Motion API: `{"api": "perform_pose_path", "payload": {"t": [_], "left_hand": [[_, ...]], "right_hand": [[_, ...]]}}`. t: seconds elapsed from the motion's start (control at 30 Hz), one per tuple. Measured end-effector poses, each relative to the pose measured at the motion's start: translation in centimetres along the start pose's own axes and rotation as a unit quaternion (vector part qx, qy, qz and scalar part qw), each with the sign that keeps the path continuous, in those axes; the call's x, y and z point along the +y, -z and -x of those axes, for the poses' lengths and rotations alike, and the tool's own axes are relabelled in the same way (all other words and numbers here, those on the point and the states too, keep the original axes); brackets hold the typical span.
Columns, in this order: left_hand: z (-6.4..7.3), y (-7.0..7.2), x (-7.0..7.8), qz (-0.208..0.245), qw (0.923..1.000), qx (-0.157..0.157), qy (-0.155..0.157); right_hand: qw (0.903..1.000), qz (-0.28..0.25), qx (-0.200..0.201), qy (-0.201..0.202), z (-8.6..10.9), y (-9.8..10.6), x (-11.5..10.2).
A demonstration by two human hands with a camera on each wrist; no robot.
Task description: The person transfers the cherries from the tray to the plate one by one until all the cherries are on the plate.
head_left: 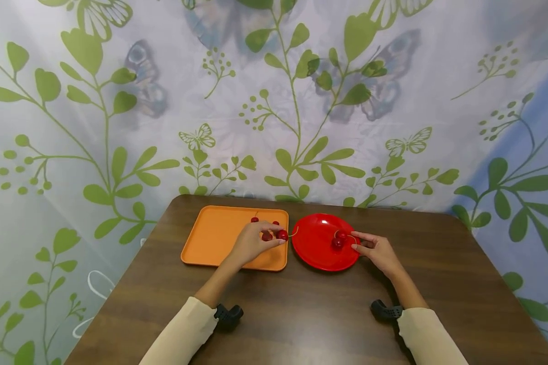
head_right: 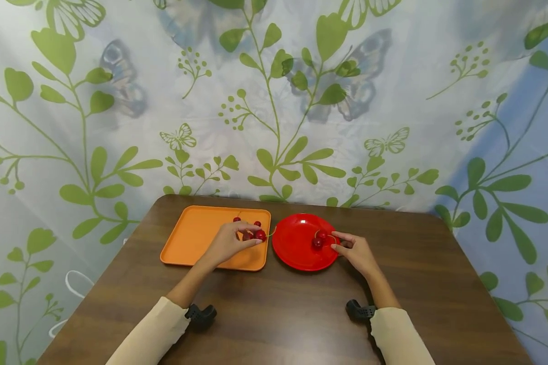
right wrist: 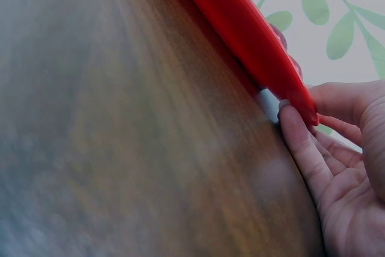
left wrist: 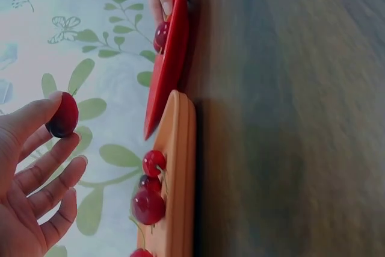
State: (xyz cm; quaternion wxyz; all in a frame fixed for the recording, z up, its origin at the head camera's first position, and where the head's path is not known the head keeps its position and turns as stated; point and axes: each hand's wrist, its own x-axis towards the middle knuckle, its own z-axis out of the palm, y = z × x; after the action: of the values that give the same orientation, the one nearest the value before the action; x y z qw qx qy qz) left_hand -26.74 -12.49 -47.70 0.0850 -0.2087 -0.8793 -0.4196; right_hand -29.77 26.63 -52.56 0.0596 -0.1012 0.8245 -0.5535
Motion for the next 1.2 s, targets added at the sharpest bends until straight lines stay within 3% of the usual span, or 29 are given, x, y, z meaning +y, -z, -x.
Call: {"api": "perform_pose_path", "payload": {"t": [0.13, 0.3, 0.5, 0.73, 1.0, 1.2], "left_hand": [[-0.5, -0.3, 0.7, 0.008, 0.9998, -0.013, -0.009], [-0.7, -0.6, 1.4, 0.030, 0.9991, -0.021, -0.021], [-1.0, -1.2, 1.7, 0.011, 0.9992, -0.021, -0.031], [-1.7, -2.4, 2.0, 0.001, 0.9985, -0.050, -0.020], [-2.5, -3.8, 3.1, -0.062, 0.9963, -0.056, -0.021], [-3.3, -5.3, 3.7, -0.061, 0.9956, -0.070, -0.010]], "right_hand": [[1.0000, 0.002, 0.000, 0.000, 0.2, 0.0, 0.0], [0.9999, 0.001, 0.012, 0.002, -0.5, -0.1, 2.1], [0.9999, 0.000, 0.013, 0.001, -0.6, -0.1, 2.2], [0.9999, 0.005, 0.014, 0.003, -0.6, 0.0, 2.2], [0.9999, 0.002, 0.016, 0.001, -0.7, 0.0, 2.0], [0.9999, 0.004, 0.012, -0.005, -0.8, 0.1, 1.7]]}}
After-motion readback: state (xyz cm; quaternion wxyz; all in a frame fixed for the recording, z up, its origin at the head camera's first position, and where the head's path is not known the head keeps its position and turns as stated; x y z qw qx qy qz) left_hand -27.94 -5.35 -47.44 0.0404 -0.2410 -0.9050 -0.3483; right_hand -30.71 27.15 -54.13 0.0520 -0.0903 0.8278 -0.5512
